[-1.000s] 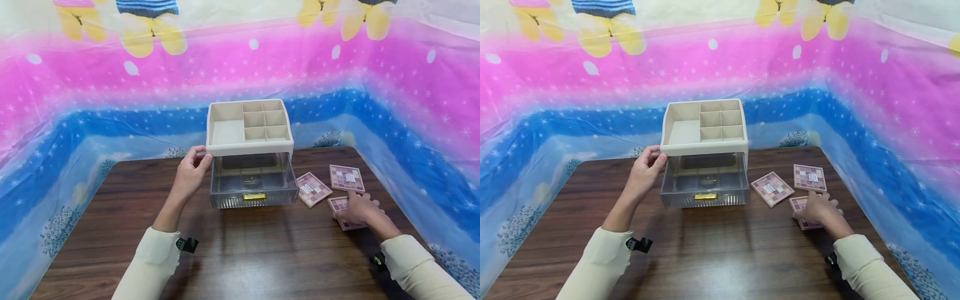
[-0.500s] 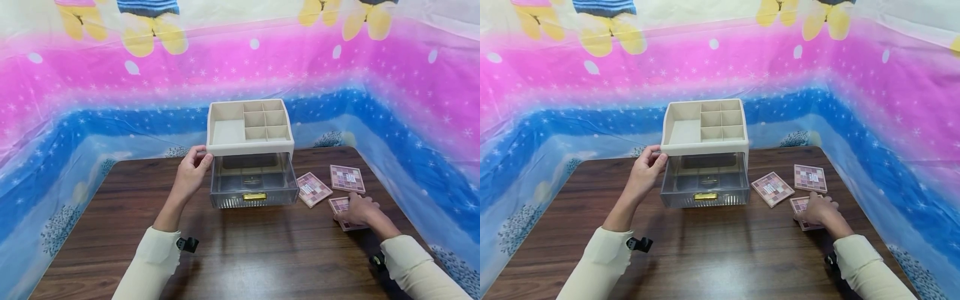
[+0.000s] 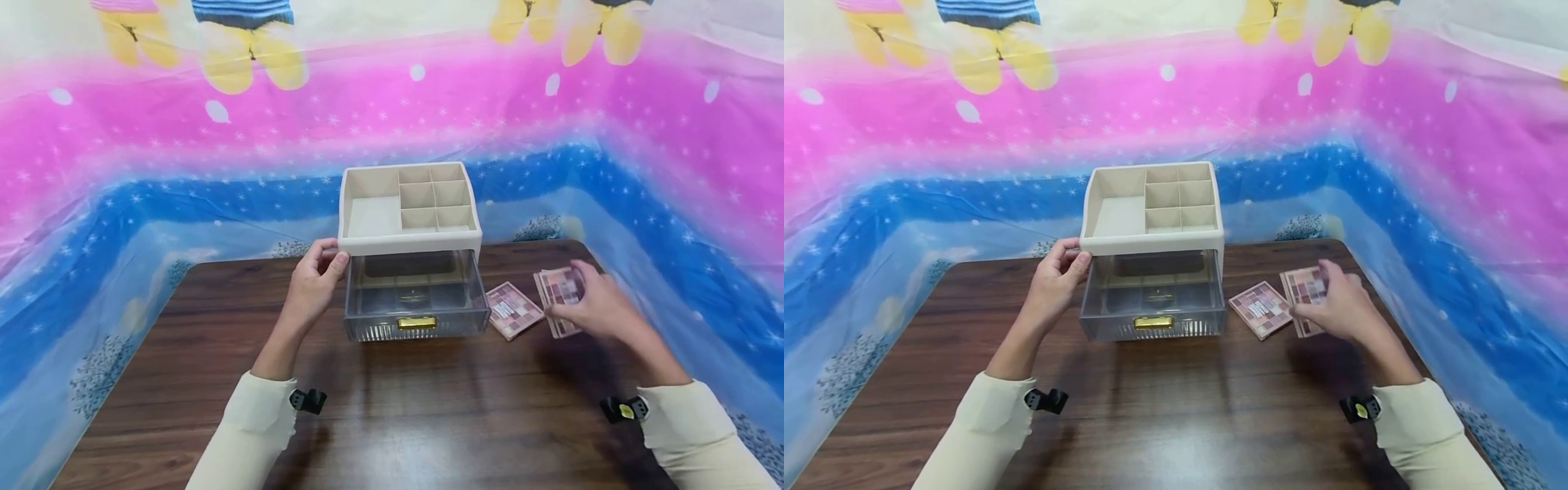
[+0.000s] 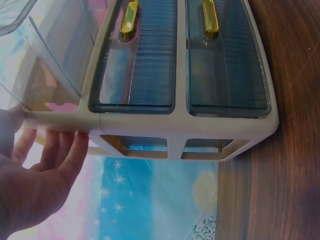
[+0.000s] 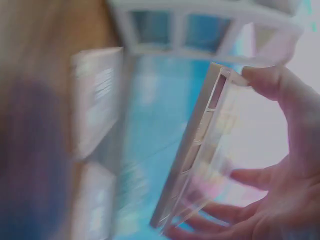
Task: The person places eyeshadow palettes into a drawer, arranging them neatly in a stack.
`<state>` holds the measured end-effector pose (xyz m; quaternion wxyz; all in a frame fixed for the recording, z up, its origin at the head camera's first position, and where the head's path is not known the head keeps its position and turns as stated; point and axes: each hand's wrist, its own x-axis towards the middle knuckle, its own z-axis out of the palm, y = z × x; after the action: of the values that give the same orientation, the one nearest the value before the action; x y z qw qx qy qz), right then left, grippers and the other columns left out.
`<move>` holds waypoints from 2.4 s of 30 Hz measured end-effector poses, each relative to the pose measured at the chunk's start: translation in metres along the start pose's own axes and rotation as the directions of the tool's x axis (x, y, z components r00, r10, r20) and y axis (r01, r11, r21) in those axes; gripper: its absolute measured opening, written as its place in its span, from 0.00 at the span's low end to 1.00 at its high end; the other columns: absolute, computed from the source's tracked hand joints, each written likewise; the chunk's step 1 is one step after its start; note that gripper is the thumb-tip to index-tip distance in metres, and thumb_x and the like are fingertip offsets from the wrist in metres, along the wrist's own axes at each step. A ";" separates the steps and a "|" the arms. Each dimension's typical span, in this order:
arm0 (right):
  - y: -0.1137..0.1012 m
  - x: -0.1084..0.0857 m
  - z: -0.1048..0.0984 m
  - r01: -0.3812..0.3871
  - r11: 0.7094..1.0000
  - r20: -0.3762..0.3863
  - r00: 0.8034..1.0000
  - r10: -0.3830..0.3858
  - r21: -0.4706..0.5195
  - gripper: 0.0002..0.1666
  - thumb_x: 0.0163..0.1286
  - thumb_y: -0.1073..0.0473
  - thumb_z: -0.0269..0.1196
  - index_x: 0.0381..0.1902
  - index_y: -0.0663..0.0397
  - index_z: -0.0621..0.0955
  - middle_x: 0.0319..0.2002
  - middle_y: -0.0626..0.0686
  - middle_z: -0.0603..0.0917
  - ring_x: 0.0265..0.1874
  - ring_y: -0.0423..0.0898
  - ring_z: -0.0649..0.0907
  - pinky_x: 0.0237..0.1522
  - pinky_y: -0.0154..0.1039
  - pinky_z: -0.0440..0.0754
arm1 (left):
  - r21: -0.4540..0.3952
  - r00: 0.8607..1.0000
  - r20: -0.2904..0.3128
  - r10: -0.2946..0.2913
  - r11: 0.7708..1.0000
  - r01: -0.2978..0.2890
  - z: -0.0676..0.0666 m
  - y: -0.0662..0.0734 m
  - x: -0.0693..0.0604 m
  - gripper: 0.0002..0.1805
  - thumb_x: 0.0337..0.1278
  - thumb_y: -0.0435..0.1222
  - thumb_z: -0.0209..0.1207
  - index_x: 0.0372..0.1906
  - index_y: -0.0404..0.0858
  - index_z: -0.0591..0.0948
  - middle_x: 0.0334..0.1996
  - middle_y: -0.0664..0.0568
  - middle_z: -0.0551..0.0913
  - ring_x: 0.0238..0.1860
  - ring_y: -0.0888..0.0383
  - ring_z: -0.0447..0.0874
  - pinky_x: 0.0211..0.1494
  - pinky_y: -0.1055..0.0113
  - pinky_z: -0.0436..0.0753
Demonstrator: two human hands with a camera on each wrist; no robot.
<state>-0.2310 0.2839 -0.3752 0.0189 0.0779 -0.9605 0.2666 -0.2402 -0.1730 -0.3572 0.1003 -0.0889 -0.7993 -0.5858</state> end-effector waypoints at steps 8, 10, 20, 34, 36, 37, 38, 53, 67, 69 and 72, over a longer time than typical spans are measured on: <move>-0.078 -0.008 -0.019 0.129 0.980 -0.215 0.972 -0.095 0.151 0.68 0.57 0.46 0.78 0.83 0.44 0.48 0.66 0.72 0.66 0.51 0.64 0.77 0.44 0.60 0.87 | 0.024 1.000 0.010 0.002 1.000 -0.002 -0.001 0.000 0.000 0.22 0.77 0.45 0.54 0.66 0.38 0.71 0.60 0.36 0.80 0.58 0.44 0.80 0.64 0.44 0.82; -0.096 -0.009 -0.021 0.163 0.968 -0.264 0.958 -0.110 0.190 0.67 0.55 0.48 0.79 0.83 0.37 0.50 0.69 0.70 0.63 0.57 0.65 0.74 0.52 0.66 0.83 | 0.017 1.000 0.010 -0.002 1.000 0.002 -0.002 0.001 -0.001 0.22 0.77 0.45 0.54 0.66 0.39 0.71 0.60 0.36 0.80 0.59 0.43 0.80 0.65 0.44 0.82; -0.165 -0.004 -0.013 0.410 0.905 -0.376 0.860 -0.344 0.110 0.71 0.46 0.56 0.83 0.82 0.39 0.54 0.74 0.65 0.60 0.64 0.60 0.69 0.58 0.67 0.81 | 0.025 1.000 0.004 -0.003 1.000 0.003 -0.002 -0.001 0.000 0.21 0.77 0.44 0.54 0.66 0.38 0.72 0.60 0.36 0.80 0.59 0.44 0.80 0.64 0.46 0.82; -0.178 0.010 -0.002 0.587 0.800 -0.131 0.789 -0.600 -0.124 0.70 0.39 0.53 0.85 0.79 0.42 0.61 0.75 0.61 0.62 0.71 0.64 0.64 0.61 0.65 0.80 | 0.026 1.000 0.007 -0.007 1.000 0.007 -0.001 0.000 -0.001 0.21 0.77 0.43 0.54 0.66 0.38 0.72 0.59 0.35 0.80 0.57 0.44 0.81 0.64 0.46 0.83; -0.178 0.012 -0.004 0.605 0.784 -0.103 0.779 -0.619 -0.137 0.69 0.40 0.53 0.85 0.79 0.43 0.62 0.75 0.61 0.63 0.70 0.64 0.65 0.61 0.63 0.80 | 0.023 1.000 0.006 -0.008 1.000 0.008 -0.001 0.000 0.000 0.21 0.77 0.43 0.54 0.66 0.38 0.72 0.59 0.35 0.80 0.57 0.44 0.80 0.63 0.47 0.83; -0.179 0.012 -0.005 0.614 0.776 -0.088 0.773 -0.628 -0.145 0.68 0.41 0.52 0.85 0.79 0.43 0.63 0.75 0.61 0.63 0.70 0.64 0.65 0.60 0.63 0.80 | 0.023 1.000 0.005 -0.008 1.000 0.008 -0.001 0.000 0.000 0.21 0.77 0.43 0.54 0.66 0.38 0.72 0.59 0.35 0.80 0.57 0.44 0.81 0.63 0.47 0.83; -0.179 0.012 -0.006 0.620 0.770 -0.071 0.770 -0.634 -0.154 0.67 0.41 0.52 0.85 0.79 0.43 0.63 0.75 0.61 0.63 0.70 0.64 0.65 0.60 0.63 0.80 | 0.023 1.000 0.004 -0.009 1.000 0.009 -0.001 0.000 0.000 0.21 0.77 0.44 0.53 0.66 0.38 0.72 0.59 0.35 0.80 0.57 0.44 0.81 0.63 0.47 0.83; -0.189 0.017 -0.017 0.687 0.708 0.169 0.727 -0.666 -0.166 0.52 0.54 0.58 0.77 0.76 0.47 0.69 0.69 0.57 0.75 0.67 0.60 0.72 0.66 0.61 0.74 | 0.016 1.000 0.001 -0.010 1.000 0.010 -0.001 -0.001 0.001 0.21 0.78 0.43 0.53 0.65 0.37 0.72 0.59 0.35 0.81 0.57 0.44 0.81 0.64 0.47 0.83; -0.178 0.014 -0.019 0.620 0.768 0.167 0.784 -0.598 -0.160 0.28 0.69 0.58 0.66 0.66 0.54 0.78 0.62 0.54 0.83 0.63 0.55 0.79 0.66 0.56 0.77 | 0.020 1.000 0.003 -0.001 1.000 0.001 -0.002 -0.003 0.001 0.21 0.77 0.43 0.53 0.65 0.37 0.72 0.59 0.35 0.81 0.57 0.45 0.81 0.63 0.48 0.83; -0.171 0.012 -0.022 0.576 0.802 0.121 0.818 -0.563 -0.158 0.25 0.70 0.58 0.65 0.65 0.53 0.79 0.60 0.54 0.84 0.60 0.54 0.80 0.63 0.56 0.78 | 0.025 1.000 0.005 0.000 1.000 0.000 -0.002 -0.003 0.002 0.21 0.77 0.43 0.53 0.66 0.38 0.72 0.59 0.36 0.81 0.57 0.46 0.81 0.62 0.49 0.84; -0.159 0.012 -0.026 0.489 0.861 0.023 0.871 -0.491 -0.136 0.22 0.71 0.58 0.64 0.62 0.53 0.81 0.56 0.55 0.85 0.56 0.55 0.82 0.58 0.57 0.80 | 0.027 1.000 0.008 0.000 1.000 0.000 -0.001 -0.002 0.002 0.21 0.77 0.44 0.53 0.66 0.38 0.72 0.59 0.36 0.81 0.58 0.46 0.81 0.62 0.49 0.84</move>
<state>-0.2172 0.1613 -0.2707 0.0973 0.3161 -0.9250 0.1869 -0.2425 -0.1749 -0.3580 0.0983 -0.0897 -0.8076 -0.5745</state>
